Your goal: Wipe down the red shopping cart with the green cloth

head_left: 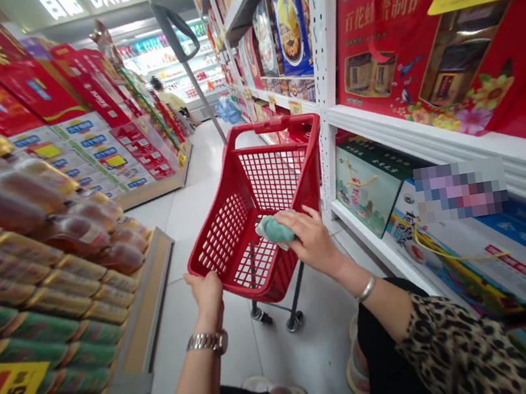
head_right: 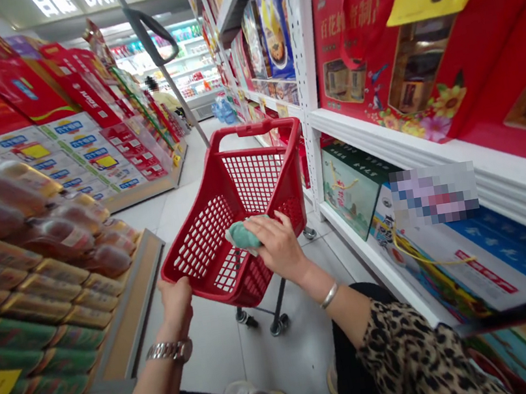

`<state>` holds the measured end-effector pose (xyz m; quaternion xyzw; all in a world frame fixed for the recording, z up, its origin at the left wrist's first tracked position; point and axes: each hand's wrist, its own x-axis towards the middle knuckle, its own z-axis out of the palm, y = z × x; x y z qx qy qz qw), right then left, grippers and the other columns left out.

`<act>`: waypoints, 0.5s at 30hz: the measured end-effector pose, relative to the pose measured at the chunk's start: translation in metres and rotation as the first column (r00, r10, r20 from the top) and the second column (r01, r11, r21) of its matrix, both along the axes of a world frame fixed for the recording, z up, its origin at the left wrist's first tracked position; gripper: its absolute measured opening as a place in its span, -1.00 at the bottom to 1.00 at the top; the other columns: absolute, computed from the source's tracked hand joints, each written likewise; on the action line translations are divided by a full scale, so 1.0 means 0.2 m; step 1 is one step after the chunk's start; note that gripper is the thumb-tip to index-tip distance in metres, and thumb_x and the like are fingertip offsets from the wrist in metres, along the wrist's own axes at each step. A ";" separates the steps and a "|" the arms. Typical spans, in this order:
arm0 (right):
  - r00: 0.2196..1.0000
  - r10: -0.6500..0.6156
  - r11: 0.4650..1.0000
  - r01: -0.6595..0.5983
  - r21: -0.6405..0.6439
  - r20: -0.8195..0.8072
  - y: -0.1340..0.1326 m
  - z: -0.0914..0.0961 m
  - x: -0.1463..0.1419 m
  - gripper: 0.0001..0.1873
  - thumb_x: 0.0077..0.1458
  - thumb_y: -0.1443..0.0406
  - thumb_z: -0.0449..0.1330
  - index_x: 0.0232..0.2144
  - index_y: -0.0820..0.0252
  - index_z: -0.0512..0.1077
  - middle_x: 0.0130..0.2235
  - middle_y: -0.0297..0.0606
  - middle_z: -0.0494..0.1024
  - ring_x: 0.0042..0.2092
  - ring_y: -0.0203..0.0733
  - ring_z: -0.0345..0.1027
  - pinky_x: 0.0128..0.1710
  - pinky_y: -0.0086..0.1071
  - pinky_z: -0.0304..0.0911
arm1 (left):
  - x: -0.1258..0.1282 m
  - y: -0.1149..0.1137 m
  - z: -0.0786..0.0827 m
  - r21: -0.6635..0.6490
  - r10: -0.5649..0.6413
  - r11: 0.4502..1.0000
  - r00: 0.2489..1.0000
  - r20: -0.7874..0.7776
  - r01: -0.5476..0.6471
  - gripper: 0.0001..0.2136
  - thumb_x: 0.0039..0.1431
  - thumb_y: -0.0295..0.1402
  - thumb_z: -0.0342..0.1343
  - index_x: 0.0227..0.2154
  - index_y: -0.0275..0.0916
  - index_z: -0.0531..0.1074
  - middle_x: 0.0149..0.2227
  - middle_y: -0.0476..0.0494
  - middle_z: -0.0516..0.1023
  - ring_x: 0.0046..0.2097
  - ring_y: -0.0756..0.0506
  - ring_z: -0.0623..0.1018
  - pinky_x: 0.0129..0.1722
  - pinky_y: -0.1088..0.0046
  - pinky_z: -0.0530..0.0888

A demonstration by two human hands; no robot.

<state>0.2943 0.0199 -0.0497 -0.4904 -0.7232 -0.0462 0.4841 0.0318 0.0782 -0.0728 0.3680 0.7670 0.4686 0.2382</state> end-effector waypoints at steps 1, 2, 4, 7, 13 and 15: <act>1.000 -0.012 1.000 0.012 -0.013 0.010 0.00 0.00 0.01 -0.53 0.25 0.39 0.15 0.19 0.09 0.46 0.17 -0.10 0.58 0.19 -0.07 0.44 0.35 0.00 0.02 | 0.00 0.01 0.03 -0.033 0.008 0.999 1.000 0.015 -0.008 -0.51 -0.11 -0.55 0.15 -0.02 -0.30 0.33 -0.16 -0.30 0.58 -0.10 -0.27 0.63 0.00 0.08 0.57; 1.000 -0.016 1.000 0.017 -0.026 0.021 0.00 -0.01 0.02 -0.52 0.25 0.39 0.15 0.20 0.08 0.45 0.18 -0.11 0.57 0.20 -0.07 0.44 0.35 0.00 0.01 | 0.01 0.01 0.06 -0.054 0.016 0.998 0.999 0.033 -0.015 -0.53 -0.08 -0.53 0.16 -0.02 -0.31 0.33 -0.14 -0.32 0.59 -0.11 -0.27 0.63 -0.03 0.09 0.58; 0.999 -0.009 0.999 0.010 -0.044 0.038 0.00 -0.01 0.00 -0.52 0.25 0.38 0.16 0.20 0.07 0.45 0.19 -0.11 0.56 0.20 -0.07 0.43 0.34 -0.02 0.01 | 0.04 -0.01 0.10 -0.040 0.012 0.999 0.997 0.072 -0.009 -0.53 -0.02 -0.48 0.20 0.01 -0.32 0.32 -0.10 -0.35 0.59 -0.11 -0.24 0.63 -0.06 0.14 0.60; 0.998 0.034 0.999 -0.032 -0.041 0.058 -0.01 -0.01 -0.07 -0.57 0.27 0.33 0.19 0.17 0.10 0.47 0.16 -0.11 0.58 0.17 -0.07 0.44 0.32 -0.07 0.01 | 0.10 -0.05 0.12 0.006 -0.019 1.000 0.996 0.092 0.018 -0.43 -0.03 -0.48 0.26 0.10 -0.30 0.27 -0.01 -0.33 0.58 -0.08 -0.20 0.63 -0.05 0.23 0.59; 0.982 0.147 0.989 -0.145 -0.020 0.120 -0.08 -0.01 -0.27 -0.55 0.23 0.16 0.31 0.14 0.06 0.49 0.12 -0.12 0.60 0.13 -0.03 0.41 0.32 -0.01 -0.01 | 0.06 -0.04 0.09 0.000 -0.072 0.997 0.996 -0.044 0.072 -0.32 -0.11 -0.59 0.22 0.16 -0.23 0.29 -0.05 -0.22 0.61 -0.09 -0.20 0.62 -0.02 0.21 0.57; 0.966 0.196 0.980 -0.199 -0.001 0.168 -0.10 -0.03 -0.33 -0.55 0.23 0.18 0.29 0.16 0.05 0.47 0.12 -0.13 0.59 0.14 -0.04 0.39 0.33 0.00 -0.02 | 0.01 0.00 0.07 0.012 -0.110 0.994 0.991 -0.071 0.111 -0.33 -0.12 -0.55 0.25 0.15 -0.23 0.31 -0.07 -0.21 0.62 -0.07 -0.21 0.62 -0.01 0.22 0.56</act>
